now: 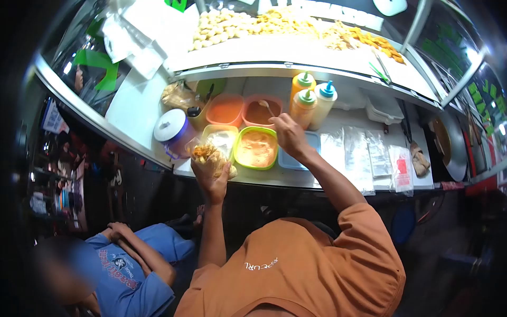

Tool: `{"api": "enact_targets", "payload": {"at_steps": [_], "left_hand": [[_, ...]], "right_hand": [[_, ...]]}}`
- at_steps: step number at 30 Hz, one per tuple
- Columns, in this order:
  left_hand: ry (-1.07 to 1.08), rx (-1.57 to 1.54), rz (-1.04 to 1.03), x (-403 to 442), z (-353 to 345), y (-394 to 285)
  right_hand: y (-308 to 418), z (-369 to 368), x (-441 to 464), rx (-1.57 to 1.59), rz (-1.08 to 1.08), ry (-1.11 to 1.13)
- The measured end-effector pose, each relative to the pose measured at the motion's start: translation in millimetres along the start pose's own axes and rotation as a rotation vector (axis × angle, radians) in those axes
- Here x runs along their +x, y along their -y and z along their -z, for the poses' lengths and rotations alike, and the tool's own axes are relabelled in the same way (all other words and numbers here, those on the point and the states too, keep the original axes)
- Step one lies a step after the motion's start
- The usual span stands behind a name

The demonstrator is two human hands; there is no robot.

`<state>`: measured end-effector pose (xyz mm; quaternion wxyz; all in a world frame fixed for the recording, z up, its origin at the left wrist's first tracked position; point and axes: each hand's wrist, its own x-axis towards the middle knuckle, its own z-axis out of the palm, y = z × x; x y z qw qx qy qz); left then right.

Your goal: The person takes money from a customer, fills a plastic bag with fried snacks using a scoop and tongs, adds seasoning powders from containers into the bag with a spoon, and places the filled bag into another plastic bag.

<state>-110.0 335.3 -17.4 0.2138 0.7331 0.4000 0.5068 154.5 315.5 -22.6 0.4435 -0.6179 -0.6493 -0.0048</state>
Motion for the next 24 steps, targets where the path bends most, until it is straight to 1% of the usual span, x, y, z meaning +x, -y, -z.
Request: {"api": "enact_targets", "payload": {"at_steps": [2,3,4,5,6,7,9,10,12,13,15,16,19,20,21,23,24], "left_hand": [[-0.049,-0.172,0.067,-2.7,1.1,4.2],[-0.066,-0.263,0.096,-2.9,1.6,6.4],[-0.075,-0.204,0.103,-4.8,2.6,10.4],[-0.069,-0.225,0.119,-6.2,1.3,13.3],[-0.061,-0.250,0.133,-7.4,-1.3,15.5],[-0.053,-0.275,0.146,-8.4,-4.0,17.5],[-0.014,-0.084,0.034,-10.5,-5.5,22.6],[0.000,0.014,-0.028,-8.9,-5.2,25.1],[-0.001,0.006,-0.037,-7.3,-4.3,26.2],[-0.002,0.001,-0.037,-9.0,-4.2,24.5],[0.001,-0.071,0.014,-9.8,-3.6,18.1],[-0.001,-0.105,0.035,-7.8,-2.6,13.9],[0.041,-0.110,0.004,-2.9,-1.2,-1.4],[0.065,-0.183,0.069,-4.5,-4.5,2.1],[0.068,-0.165,0.061,-4.2,-5.8,5.3],[0.078,-0.128,0.047,-4.3,-7.0,10.8],[0.076,-0.149,0.038,-4.5,-8.6,14.6]], "right_hand": [[22.4,21.8,-2.2,0.026,0.036,-0.050],[24.4,20.9,-8.1,0.051,0.041,-0.020],[26.3,21.4,-16.6,0.072,0.037,0.008],[27.9,22.1,-24.4,0.088,0.031,0.031],[28.7,17.3,-31.7,0.071,0.005,0.133],[27.9,10.6,-36.2,0.080,0.080,0.162],[31.4,4.1,-45.5,0.129,0.033,0.296],[34.0,4.0,-47.9,0.208,-0.042,0.306],[39.8,5.6,-51.5,0.366,-0.189,0.327],[38.8,4.4,-55.0,0.401,-0.255,0.277],[37.6,5.1,-54.5,0.468,-0.375,0.177],[38.6,13.3,-51.3,0.508,-0.469,0.195],[49.7,38.0,-33.0,0.677,-0.520,0.116],[58.4,46.5,-26.6,0.774,-0.498,0.061],[69.5,56.7,-19.4,0.782,-0.483,0.042],[88.2,71.0,-8.9,0.844,-0.378,0.014],[96.0,75.2,-4.0,0.783,-0.283,0.053]]}}
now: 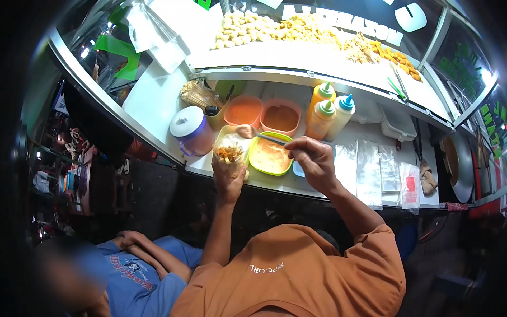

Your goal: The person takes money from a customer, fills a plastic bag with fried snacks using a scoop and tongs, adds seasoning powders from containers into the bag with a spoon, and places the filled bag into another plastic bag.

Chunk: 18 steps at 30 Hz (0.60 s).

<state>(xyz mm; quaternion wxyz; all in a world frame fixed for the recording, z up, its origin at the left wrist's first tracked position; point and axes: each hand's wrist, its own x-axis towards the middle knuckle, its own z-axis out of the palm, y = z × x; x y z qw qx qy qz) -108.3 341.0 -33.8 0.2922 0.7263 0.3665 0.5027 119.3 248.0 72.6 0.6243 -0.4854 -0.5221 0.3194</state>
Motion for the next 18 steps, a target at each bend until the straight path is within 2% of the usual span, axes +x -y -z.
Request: {"api": "enact_targets", "payload": {"at_steps": [2,3,5,6,8,9,11,13,14,15,17,18], "left_hand": [[0.001,-0.041,-0.017,0.0,-1.3,6.0],[-0.005,-0.017,-0.016,1.1,-0.3,5.0],[-0.019,0.030,-0.010,3.0,2.1,1.7],[-0.034,0.111,-0.045,9.3,6.5,-13.3],[-0.063,0.122,-0.024,10.4,11.7,-9.5],[-0.073,0.127,-0.013,10.5,15.4,-6.7],[-0.128,0.435,-0.274,11.6,26.6,1.4],[-0.157,0.494,-0.294,11.7,40.9,11.7],[-0.214,0.179,-0.036,12.8,41.0,5.7],[-0.230,0.302,-0.047,13.5,48.6,12.2],[-0.258,0.199,0.039,11.1,57.7,45.1],[-0.258,0.232,0.027,13.4,59.1,42.1]], "right_hand": [[16.4,-6.7,3.7,-0.141,0.140,0.120],[25.0,-9.2,7.9,-0.342,0.230,0.226],[24.8,-16.4,15.1,-0.409,0.409,0.330],[21.9,-17.3,18.3,-0.406,0.415,0.284],[9.1,-20.3,24.9,-0.395,0.419,0.193],[1.9,-24.3,30.2,-0.293,0.365,0.125],[-18.0,-31.0,44.5,-0.252,0.310,0.080],[-56.4,-45.3,50.5,-0.244,0.171,0.115],[-82.2,-54.6,47.7,-0.291,0.116,0.156],[-102.7,-62.4,45.7,-0.338,0.062,0.200],[-115.0,-74.1,38.7,-0.443,0.095,0.244],[-120.0,-80.1,36.0,-0.394,0.080,0.249]]}}
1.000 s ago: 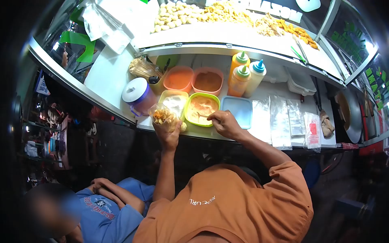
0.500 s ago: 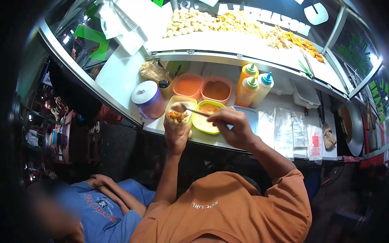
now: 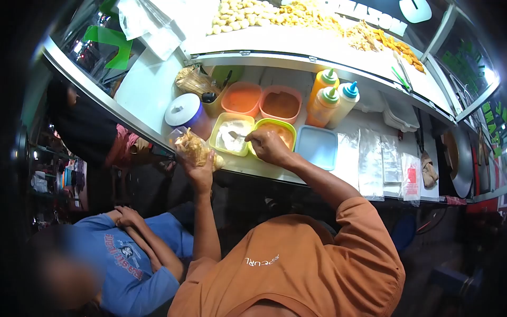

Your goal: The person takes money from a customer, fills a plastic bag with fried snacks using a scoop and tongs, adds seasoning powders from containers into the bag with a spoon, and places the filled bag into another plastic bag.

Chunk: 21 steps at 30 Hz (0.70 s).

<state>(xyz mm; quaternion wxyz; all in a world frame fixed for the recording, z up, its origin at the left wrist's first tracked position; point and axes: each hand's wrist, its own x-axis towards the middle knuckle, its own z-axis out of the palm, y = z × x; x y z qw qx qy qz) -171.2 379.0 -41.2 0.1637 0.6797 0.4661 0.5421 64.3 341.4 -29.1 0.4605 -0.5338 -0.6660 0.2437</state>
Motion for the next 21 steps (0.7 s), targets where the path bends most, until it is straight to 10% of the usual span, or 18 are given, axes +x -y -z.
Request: {"api": "enact_targets", "payload": {"at_steps": [11,21], "left_hand": [[0.116,0.271,-0.233,12.2,-0.8,-25.3],[0.243,0.004,-0.040,20.3,-8.3,-36.3]], "right_hand": [[42.3,48.6,10.6,0.271,-0.186,-0.180],[90.5,72.2,9.8,0.420,0.023,0.027]]}}
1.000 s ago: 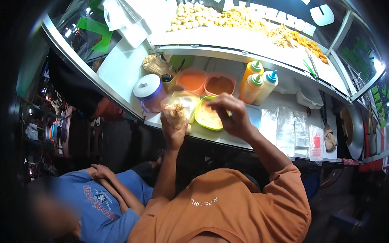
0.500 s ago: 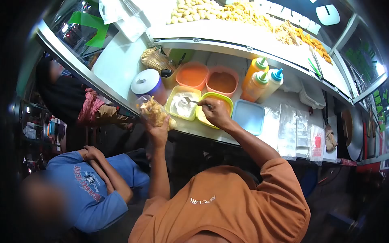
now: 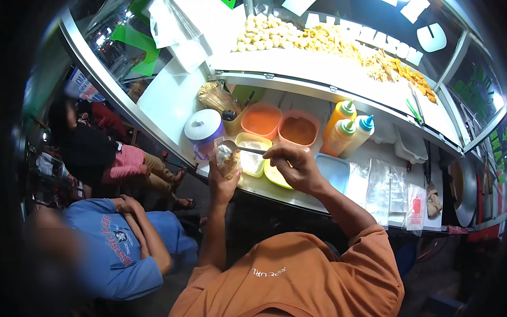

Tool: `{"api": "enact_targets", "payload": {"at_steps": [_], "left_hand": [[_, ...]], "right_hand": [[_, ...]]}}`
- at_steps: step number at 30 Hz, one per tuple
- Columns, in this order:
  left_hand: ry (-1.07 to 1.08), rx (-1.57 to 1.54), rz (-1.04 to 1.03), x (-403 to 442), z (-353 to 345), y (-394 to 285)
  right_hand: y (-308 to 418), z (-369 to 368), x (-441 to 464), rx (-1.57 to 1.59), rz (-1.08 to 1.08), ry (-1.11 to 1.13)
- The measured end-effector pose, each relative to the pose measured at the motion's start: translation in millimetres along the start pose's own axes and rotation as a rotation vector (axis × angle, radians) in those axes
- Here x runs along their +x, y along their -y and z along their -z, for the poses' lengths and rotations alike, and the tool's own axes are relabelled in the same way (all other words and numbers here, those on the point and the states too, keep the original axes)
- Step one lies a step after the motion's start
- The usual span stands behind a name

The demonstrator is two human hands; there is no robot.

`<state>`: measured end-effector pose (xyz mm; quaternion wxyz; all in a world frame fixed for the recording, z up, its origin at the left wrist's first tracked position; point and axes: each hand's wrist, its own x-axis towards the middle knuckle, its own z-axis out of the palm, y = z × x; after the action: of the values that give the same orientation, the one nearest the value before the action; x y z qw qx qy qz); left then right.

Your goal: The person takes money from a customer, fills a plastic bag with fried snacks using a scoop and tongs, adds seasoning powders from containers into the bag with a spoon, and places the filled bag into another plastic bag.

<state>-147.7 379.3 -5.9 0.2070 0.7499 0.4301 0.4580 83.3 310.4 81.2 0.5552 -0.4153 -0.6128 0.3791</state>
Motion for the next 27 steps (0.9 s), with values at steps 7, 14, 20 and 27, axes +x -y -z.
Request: {"api": "enact_targets", "payload": {"at_steps": [7,14,20,27], "left_hand": [[-0.092,0.016,-0.054,-0.9,4.8,16.6],[-0.134,-0.162,0.106,-2.8,9.0,14.1],[-0.087,-0.186,0.101,3.9,3.5,18.2],[-0.095,-0.128,0.080,8.2,1.6,20.0]], "right_hand": [[-10.1,11.6,-0.4,0.359,-0.130,-0.247],[-75.6,15.2,0.4,-0.413,0.069,0.008],[-151.5,27.8,81.9,-0.704,0.179,-0.188],[-172.3,27.8,90.1,-0.914,0.313,-0.073]]}}
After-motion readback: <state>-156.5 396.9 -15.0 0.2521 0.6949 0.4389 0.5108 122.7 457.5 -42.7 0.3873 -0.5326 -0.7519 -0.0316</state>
